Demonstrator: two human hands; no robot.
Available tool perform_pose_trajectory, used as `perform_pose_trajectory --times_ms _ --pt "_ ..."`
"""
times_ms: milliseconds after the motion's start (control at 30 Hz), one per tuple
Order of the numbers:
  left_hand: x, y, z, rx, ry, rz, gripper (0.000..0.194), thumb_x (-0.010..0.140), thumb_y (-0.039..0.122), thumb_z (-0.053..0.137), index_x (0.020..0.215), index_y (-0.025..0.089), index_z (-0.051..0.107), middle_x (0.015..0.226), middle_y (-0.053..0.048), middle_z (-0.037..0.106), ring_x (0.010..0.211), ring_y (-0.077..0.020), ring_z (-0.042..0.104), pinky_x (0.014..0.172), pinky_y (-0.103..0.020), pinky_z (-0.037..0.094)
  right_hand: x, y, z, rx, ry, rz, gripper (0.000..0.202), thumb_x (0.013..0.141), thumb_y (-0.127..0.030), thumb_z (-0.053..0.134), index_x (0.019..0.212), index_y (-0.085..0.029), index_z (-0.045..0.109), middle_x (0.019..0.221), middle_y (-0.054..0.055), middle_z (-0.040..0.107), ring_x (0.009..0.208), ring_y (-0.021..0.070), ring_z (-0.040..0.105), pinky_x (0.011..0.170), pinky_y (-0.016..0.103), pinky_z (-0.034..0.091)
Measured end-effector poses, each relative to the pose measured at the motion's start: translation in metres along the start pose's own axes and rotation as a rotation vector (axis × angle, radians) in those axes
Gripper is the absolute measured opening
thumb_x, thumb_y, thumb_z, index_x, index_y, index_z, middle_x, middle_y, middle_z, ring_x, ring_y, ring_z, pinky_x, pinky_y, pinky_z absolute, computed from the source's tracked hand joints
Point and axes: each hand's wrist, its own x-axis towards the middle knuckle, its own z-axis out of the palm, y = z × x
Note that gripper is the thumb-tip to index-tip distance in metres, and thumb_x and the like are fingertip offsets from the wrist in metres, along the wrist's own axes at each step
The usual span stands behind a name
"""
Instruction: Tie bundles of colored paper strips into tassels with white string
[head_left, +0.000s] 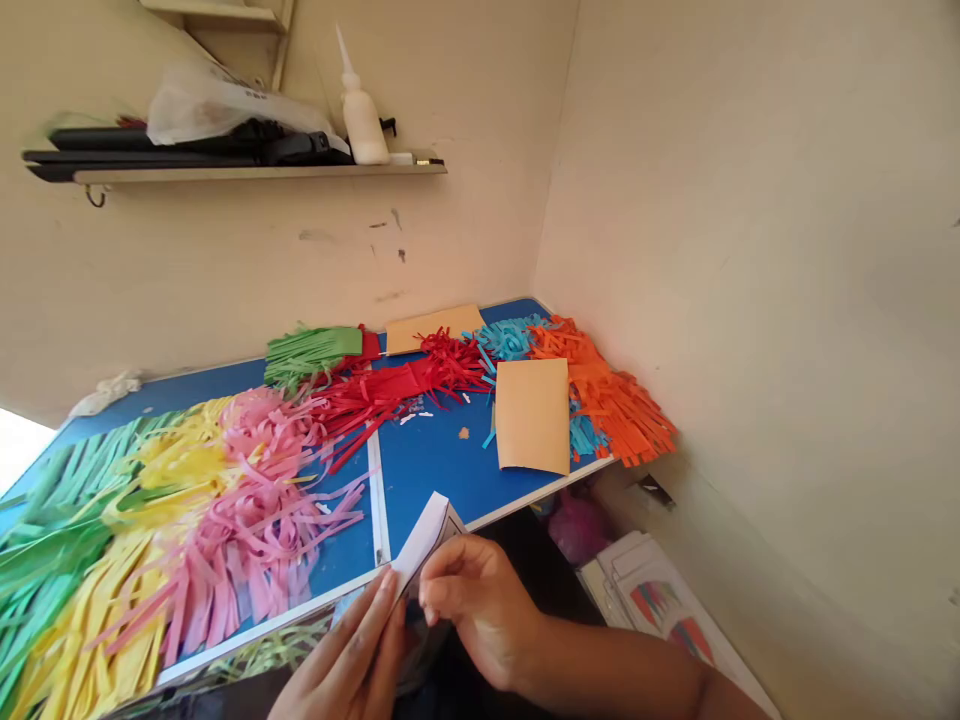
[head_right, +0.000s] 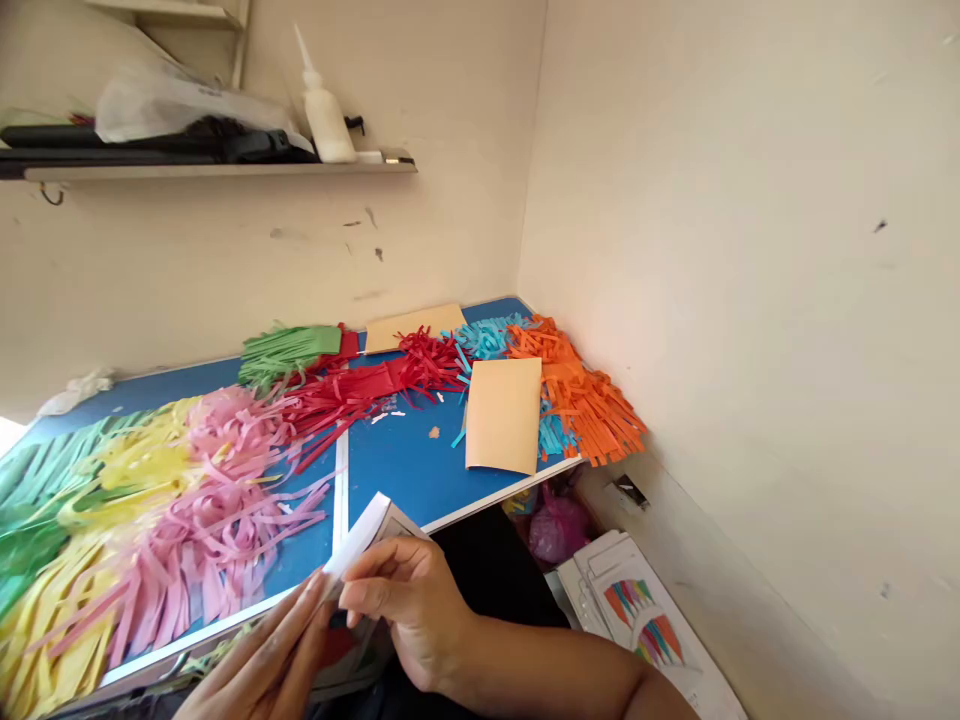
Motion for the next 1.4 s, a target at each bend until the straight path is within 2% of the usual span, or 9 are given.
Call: perform_pose_trajectory --times_ms 133,267,367,467,567,733,1100,1267,1400 --pt "-0.001 0.013 0.011 0.035 0.01 0.046 0.034 0.088 0.001 0.05 0.113 0.012 0.071 0.115 -0.011 0.074 0.102 -0.0231 0.072 0.109 -0.03 0.044 0.007 0.013 -0.005 0.091 0.04 0.071 0.025 0.054 -0.027 0.092 0.064 -0.017 0.071 0.053 -0.002 0.063 0.048 0.0083 0.053 0.053 0.02 0.039" --pt "0.004 0.013 0.006 0.111 -0.012 0.118 0.03 0.087 -0.003 0.047 0.095 0.009 0.074 0.11 -0.015 0.075 0.099 -0.0233 0.072 0.12 -0.035 0.026 0.007 0.018 -0.009 0.115 0.095 0.06 0.021 0.056 -0.026 0.089 0.064 -0.017 0.071 0.049 -0.004 0.059 0.043 0.0067 0.047 0.047 0.019 0.033" --pt "0.006 0.015 0.005 0.109 -0.031 0.143 0.028 0.087 -0.003 0.049 0.096 0.008 0.073 0.113 -0.018 0.073 0.109 -0.0279 0.068 0.12 -0.039 0.028 0.006 0.019 -0.009 0.107 0.118 0.025 0.02 0.056 -0.025 0.088 0.065 -0.018 0.071 0.05 -0.005 0.059 0.042 0.0062 0.044 0.045 0.019 0.031" --pt "0.006 0.018 0.008 0.082 -0.036 0.126 0.025 0.085 -0.003 0.053 0.097 0.006 0.073 0.117 -0.02 0.071 0.129 -0.0334 0.051 0.12 -0.042 0.029 0.004 0.021 -0.01 0.101 0.14 0.0 0.021 0.057 -0.026 0.088 0.067 -0.018 0.07 0.054 -0.004 0.061 0.043 0.0062 0.045 0.046 0.02 0.032" --pt "0.006 0.021 0.011 0.052 -0.033 0.076 0.025 0.085 -0.004 0.055 0.099 0.007 0.072 0.118 -0.019 0.07 0.138 -0.0312 0.039 0.121 -0.04 0.028 0.002 0.022 -0.011 0.095 0.159 -0.017 0.023 0.058 -0.027 0.088 0.069 -0.019 0.07 0.059 -0.004 0.063 0.044 0.006 0.046 0.047 0.02 0.033" --pt "0.007 0.026 0.011 0.018 -0.033 0.031 0.027 0.087 -0.002 0.055 0.107 0.008 0.07 0.123 -0.016 0.069 0.139 -0.0261 0.04 0.121 -0.036 0.028 0.002 0.025 -0.012 0.116 0.18 -0.013 0.028 0.056 -0.027 0.09 0.071 -0.017 0.069 0.063 -0.003 0.065 0.044 0.0054 0.047 0.046 0.019 0.034" --pt "0.018 0.032 0.011 0.079 0.004 0.051 0.018 0.082 -0.008 0.06 0.096 0.0 0.07 0.108 -0.022 0.073 0.143 -0.0321 0.032 0.12 -0.042 0.029 0.0 0.028 -0.012 0.163 0.224 -0.023 0.036 0.055 -0.024 0.092 0.075 -0.017 0.062 0.06 -0.005 0.066 0.045 0.0046 0.05 0.047 0.015 0.039" --pt "0.011 0.032 0.014 0.031 -0.009 -0.059 0.037 0.082 -0.004 0.063 0.117 0.006 0.065 0.108 -0.013 0.074 0.121 -0.0258 0.061 0.115 -0.037 0.038 0.001 0.024 -0.009 0.141 0.261 0.004 0.034 0.054 -0.026 0.092 0.07 -0.016 0.065 0.064 -0.002 0.069 0.051 0.007 0.057 0.052 0.018 0.046" --pt "0.009 0.034 0.016 0.022 -0.006 -0.121 0.068 0.087 -0.001 0.058 0.149 0.017 0.037 0.109 -0.007 0.075 0.098 -0.0209 0.071 0.106 -0.035 0.047 0.0 0.02 -0.006 0.123 0.271 0.027 0.035 0.053 -0.028 0.093 0.07 -0.016 0.064 0.063 -0.002 0.069 0.051 0.0072 0.058 0.053 0.018 0.047"
